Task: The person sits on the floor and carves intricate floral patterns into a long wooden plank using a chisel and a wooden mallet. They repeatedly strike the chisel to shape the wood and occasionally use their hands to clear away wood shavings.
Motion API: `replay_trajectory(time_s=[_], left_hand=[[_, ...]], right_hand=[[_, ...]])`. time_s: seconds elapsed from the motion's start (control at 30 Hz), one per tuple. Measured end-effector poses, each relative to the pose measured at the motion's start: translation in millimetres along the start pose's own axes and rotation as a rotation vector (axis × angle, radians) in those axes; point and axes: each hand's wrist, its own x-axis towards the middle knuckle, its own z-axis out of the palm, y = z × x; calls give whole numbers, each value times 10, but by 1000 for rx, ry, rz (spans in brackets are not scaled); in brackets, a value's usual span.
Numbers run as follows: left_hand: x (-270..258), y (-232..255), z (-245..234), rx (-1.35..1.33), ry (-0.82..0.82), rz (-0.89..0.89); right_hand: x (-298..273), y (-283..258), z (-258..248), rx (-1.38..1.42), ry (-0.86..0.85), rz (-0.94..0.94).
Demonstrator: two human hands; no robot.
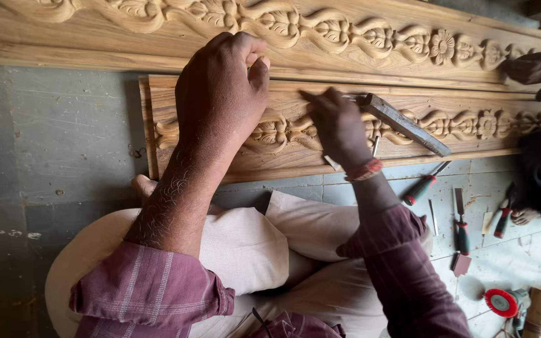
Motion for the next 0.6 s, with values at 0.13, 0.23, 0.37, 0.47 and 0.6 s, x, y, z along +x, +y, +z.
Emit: replay_trajectory(time_s=[0.13,0.23,0.37,0.47,0.6], left_hand=[[6,-12,-17,-10,8,-1],[26,-22,-22,-25,41,7],[23,-9,-6,-63,76,14],[10,0,-3,-75,81,17],[-2,-2,4,-75,77,32]], right_hand=[[306,-329,141,-271,-191,-151],[434,-395,296,-305,-172,-205],[432,-407,509,-229,-164,-172],[419,-430,628,-185,-112,-232],[439,-427,640,-232,-53,-273]])
